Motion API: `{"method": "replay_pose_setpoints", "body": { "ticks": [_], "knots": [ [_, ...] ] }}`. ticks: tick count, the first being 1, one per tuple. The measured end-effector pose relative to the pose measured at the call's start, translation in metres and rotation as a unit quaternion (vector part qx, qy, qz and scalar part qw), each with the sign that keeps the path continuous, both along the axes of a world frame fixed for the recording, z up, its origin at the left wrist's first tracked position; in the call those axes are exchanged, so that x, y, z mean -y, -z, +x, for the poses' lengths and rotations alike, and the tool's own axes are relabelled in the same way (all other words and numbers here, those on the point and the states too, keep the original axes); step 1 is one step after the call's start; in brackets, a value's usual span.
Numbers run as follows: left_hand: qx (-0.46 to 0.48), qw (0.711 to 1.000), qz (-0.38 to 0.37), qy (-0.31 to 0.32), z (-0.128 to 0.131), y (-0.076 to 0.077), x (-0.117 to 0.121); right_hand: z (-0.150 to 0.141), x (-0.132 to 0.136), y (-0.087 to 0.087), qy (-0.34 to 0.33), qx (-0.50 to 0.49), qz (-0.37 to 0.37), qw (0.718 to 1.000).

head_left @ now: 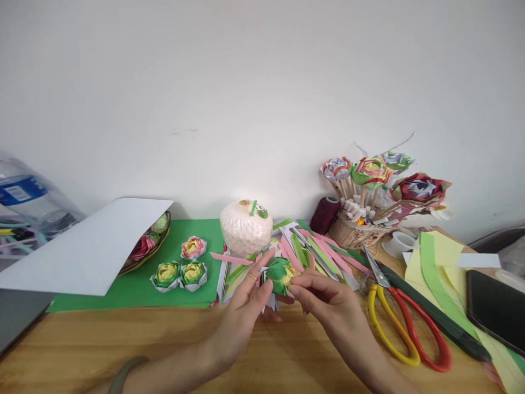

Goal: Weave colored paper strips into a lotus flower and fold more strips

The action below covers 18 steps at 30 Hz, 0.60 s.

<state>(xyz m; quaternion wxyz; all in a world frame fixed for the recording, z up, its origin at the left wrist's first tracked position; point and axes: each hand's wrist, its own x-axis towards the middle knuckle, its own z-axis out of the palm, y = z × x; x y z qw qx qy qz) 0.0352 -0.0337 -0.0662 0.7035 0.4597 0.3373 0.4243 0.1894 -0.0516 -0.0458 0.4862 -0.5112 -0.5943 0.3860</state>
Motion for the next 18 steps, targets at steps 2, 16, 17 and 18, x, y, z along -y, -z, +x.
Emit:
{"method": "replay_pose_setpoints", "body": {
  "ticks": [2,16,17,18],
  "knots": [
    [0.000,1.000,-0.001,0.002,0.000,-0.001,0.000,0.000,0.001,0.001,0.001,0.011,0.007,1.000],
    [0.109,0.987,-0.112,0.033,0.003,-0.002,-0.007,0.003,0.009,-0.001,0.045,0.158,0.216,0.962],
    [0.127,0.983,-0.128,0.038,0.003,-0.003,-0.009,0.005,0.009,-0.002,0.049,0.157,0.231,0.959],
    [0.140,0.979,-0.142,0.044,0.002,-0.003,-0.010,0.007,0.009,-0.003,0.054,0.158,0.243,0.956]
  ]
}}
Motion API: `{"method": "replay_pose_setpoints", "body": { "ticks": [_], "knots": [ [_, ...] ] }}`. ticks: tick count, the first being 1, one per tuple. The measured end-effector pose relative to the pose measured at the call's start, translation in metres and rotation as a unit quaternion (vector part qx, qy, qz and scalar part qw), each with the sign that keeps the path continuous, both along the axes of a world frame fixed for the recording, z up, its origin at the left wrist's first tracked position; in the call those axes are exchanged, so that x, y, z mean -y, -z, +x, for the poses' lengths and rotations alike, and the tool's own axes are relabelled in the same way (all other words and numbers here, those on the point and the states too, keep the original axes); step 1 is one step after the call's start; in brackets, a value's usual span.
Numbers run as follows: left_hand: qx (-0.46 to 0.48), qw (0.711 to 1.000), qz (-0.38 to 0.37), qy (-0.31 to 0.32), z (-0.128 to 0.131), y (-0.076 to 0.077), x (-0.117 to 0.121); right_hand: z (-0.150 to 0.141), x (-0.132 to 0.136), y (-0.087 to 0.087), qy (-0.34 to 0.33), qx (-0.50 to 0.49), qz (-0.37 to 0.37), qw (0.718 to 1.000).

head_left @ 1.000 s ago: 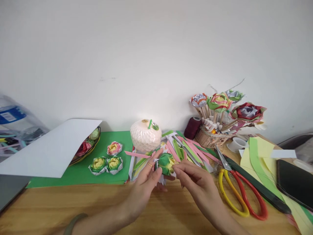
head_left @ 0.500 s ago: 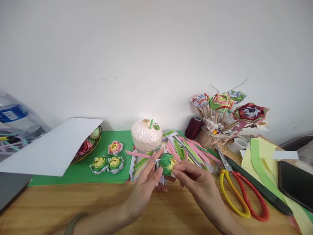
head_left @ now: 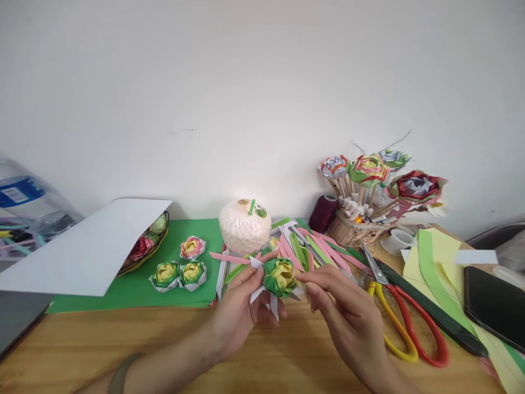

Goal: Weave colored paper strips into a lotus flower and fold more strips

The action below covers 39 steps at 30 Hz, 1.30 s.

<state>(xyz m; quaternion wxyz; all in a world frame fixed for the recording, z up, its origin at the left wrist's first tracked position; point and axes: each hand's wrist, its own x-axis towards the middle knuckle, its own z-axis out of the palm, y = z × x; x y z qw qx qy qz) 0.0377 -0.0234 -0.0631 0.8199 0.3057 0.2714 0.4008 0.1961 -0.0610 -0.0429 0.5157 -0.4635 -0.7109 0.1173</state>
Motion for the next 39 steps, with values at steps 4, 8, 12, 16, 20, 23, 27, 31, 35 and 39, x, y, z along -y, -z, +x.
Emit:
{"method": "replay_pose_setpoints", "body": {
  "ticks": [4,8,12,16,20,23,27,31,35,39],
  "knots": [
    [0.022,0.999,-0.039,0.021,-0.001,0.000,-0.001,0.002,-0.001,-0.001,-0.011,0.007,0.015,1.000],
    [0.013,0.998,-0.048,0.028,-0.002,0.000,-0.001,0.000,-0.004,0.001,-0.032,0.025,-0.017,0.999],
    [-0.011,0.999,-0.031,0.029,-0.002,0.003,-0.005,0.001,-0.006,0.002,-0.027,0.042,-0.029,0.998],
    [-0.034,0.999,0.009,0.022,-0.001,0.007,-0.009,0.001,-0.006,-0.001,-0.031,0.040,-0.073,0.996],
    [-0.077,0.995,0.056,0.002,-0.002,0.009,-0.010,-0.001,-0.007,-0.002,-0.003,-0.055,-0.174,0.983],
    [-0.047,0.994,0.098,-0.021,-0.004,0.008,-0.009,-0.002,-0.009,0.002,0.026,-0.134,-0.206,0.969],
    [0.010,0.993,0.110,0.032,-0.006,0.007,-0.008,-0.004,-0.010,0.006,0.031,-0.133,-0.210,0.968],
    [0.015,0.994,0.076,0.073,-0.008,0.008,-0.011,-0.007,-0.008,0.006,0.040,-0.071,-0.180,0.980],
    [0.002,0.997,0.059,0.059,-0.008,0.008,-0.013,-0.008,-0.006,0.005,0.048,-0.013,-0.128,0.990],
    [-0.023,0.999,0.028,0.012,-0.008,0.007,-0.013,-0.008,-0.005,0.004,0.007,-0.008,-0.111,0.994]
  ]
}}
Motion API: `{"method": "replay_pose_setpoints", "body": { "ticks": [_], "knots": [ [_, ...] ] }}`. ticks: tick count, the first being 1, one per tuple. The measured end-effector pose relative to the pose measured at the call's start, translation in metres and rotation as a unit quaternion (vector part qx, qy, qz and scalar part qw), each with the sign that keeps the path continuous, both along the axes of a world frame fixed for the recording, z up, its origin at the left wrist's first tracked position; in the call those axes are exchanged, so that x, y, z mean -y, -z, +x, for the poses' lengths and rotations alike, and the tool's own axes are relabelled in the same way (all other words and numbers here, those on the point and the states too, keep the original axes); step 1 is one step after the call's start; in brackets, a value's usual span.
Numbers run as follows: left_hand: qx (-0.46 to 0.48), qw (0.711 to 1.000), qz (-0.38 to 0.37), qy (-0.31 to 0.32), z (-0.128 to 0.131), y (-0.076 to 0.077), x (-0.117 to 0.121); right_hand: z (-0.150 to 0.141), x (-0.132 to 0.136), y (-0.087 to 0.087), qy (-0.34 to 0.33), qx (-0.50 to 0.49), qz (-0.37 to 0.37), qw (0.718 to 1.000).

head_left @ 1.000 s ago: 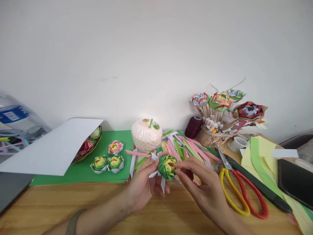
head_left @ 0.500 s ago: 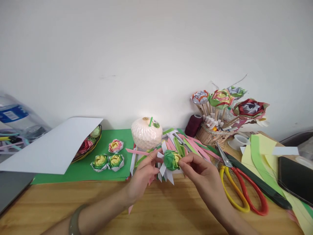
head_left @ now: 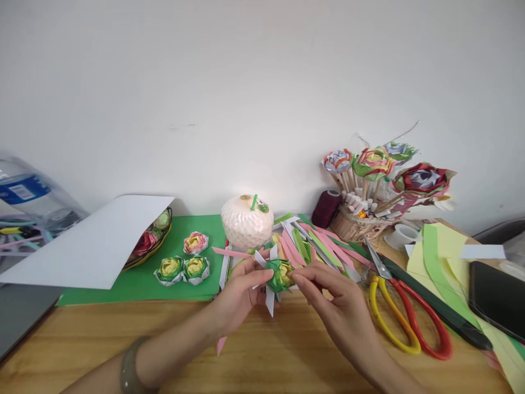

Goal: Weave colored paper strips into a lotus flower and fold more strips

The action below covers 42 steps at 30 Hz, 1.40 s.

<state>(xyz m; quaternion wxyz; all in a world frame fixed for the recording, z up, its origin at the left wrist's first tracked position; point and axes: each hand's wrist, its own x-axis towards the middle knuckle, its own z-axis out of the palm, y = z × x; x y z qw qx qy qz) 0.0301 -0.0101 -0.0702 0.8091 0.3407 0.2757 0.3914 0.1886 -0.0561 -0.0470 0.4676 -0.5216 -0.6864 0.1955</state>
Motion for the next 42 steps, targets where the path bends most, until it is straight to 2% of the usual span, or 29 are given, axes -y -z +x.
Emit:
{"method": "replay_pose_setpoints", "body": {
  "ticks": [4,7,11,18,27,33,42],
  "knots": [
    [0.026,0.999,-0.018,-0.005,0.000,0.002,0.000,0.003,0.002,0.000,0.013,-0.001,0.076,0.997],
    [0.034,0.999,-0.026,-0.006,0.001,0.003,0.000,0.003,0.004,0.001,-0.017,0.032,0.127,0.991],
    [0.033,0.999,-0.021,-0.014,0.002,0.004,0.000,0.001,0.004,0.003,-0.038,0.070,0.135,0.988],
    [-0.008,0.998,0.009,-0.065,0.006,-0.003,0.001,0.006,-0.002,0.010,0.008,0.200,0.204,0.958],
    [-0.031,0.995,0.036,-0.089,0.007,-0.004,0.003,0.007,-0.001,0.009,-0.016,0.199,0.218,0.955],
    [-0.028,0.995,0.057,-0.081,0.007,-0.001,0.003,0.004,-0.002,0.002,-0.045,0.099,0.142,0.984],
    [-0.027,0.994,0.058,-0.086,0.008,-0.003,0.004,0.004,0.000,0.000,-0.057,0.060,0.087,0.993]
  ]
}}
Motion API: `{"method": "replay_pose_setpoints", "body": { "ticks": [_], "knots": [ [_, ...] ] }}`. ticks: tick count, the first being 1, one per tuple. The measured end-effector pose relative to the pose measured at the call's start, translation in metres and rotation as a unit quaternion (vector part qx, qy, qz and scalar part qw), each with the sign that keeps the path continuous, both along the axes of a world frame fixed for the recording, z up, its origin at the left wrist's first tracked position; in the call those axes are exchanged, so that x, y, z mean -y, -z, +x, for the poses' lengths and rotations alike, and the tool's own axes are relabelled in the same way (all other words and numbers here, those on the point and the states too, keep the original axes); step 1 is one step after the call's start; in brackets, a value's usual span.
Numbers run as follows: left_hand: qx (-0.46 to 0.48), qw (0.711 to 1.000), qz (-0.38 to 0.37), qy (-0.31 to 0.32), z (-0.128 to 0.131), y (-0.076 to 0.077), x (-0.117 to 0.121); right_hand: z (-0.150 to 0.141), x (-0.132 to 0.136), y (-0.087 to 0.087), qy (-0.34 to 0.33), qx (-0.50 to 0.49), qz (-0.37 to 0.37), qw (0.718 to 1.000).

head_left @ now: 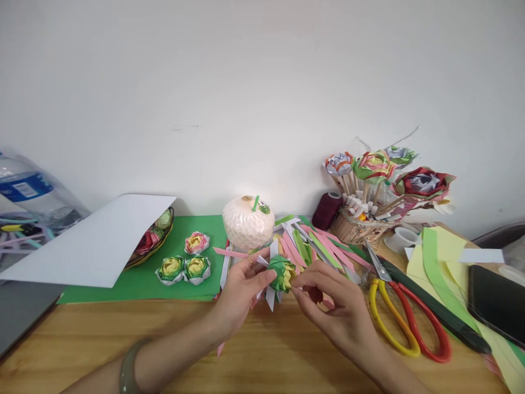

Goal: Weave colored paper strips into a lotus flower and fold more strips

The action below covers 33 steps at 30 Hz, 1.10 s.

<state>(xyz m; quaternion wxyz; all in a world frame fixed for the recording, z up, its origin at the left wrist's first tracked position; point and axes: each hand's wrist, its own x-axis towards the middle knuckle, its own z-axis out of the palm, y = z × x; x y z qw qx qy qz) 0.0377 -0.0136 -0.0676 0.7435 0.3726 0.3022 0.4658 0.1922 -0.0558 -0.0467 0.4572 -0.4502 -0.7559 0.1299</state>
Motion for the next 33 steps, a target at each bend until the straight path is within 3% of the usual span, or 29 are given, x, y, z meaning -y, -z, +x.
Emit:
{"method": "replay_pose_setpoints", "body": {
  "ticks": [7,9,15,19,28,33],
  "knots": [
    [0.000,1.000,0.015,-0.025,-0.0006,0.0039,-0.0003,0.0008,0.0034,0.0058,0.027,0.099,0.132,0.986],
    [-0.013,0.999,0.030,-0.032,-0.0007,0.0055,0.0002,-0.0007,0.0039,0.0052,0.031,0.075,0.097,0.992],
    [-0.038,0.995,0.057,-0.069,-0.0014,0.0060,0.0023,-0.0037,-0.0023,0.0005,0.028,-0.016,-0.102,0.994],
    [-0.045,0.995,0.073,-0.058,-0.0008,0.0036,0.0029,-0.0043,-0.0042,0.0002,0.046,-0.031,-0.130,0.990],
    [-0.054,0.994,0.078,-0.046,-0.0009,-0.0010,0.0073,-0.0070,0.0044,0.0038,0.091,0.077,0.028,0.992],
    [-0.055,0.996,0.062,-0.033,0.0002,0.0004,0.0086,-0.0079,0.0041,0.0095,0.174,0.185,0.127,0.959]
  ]
}}
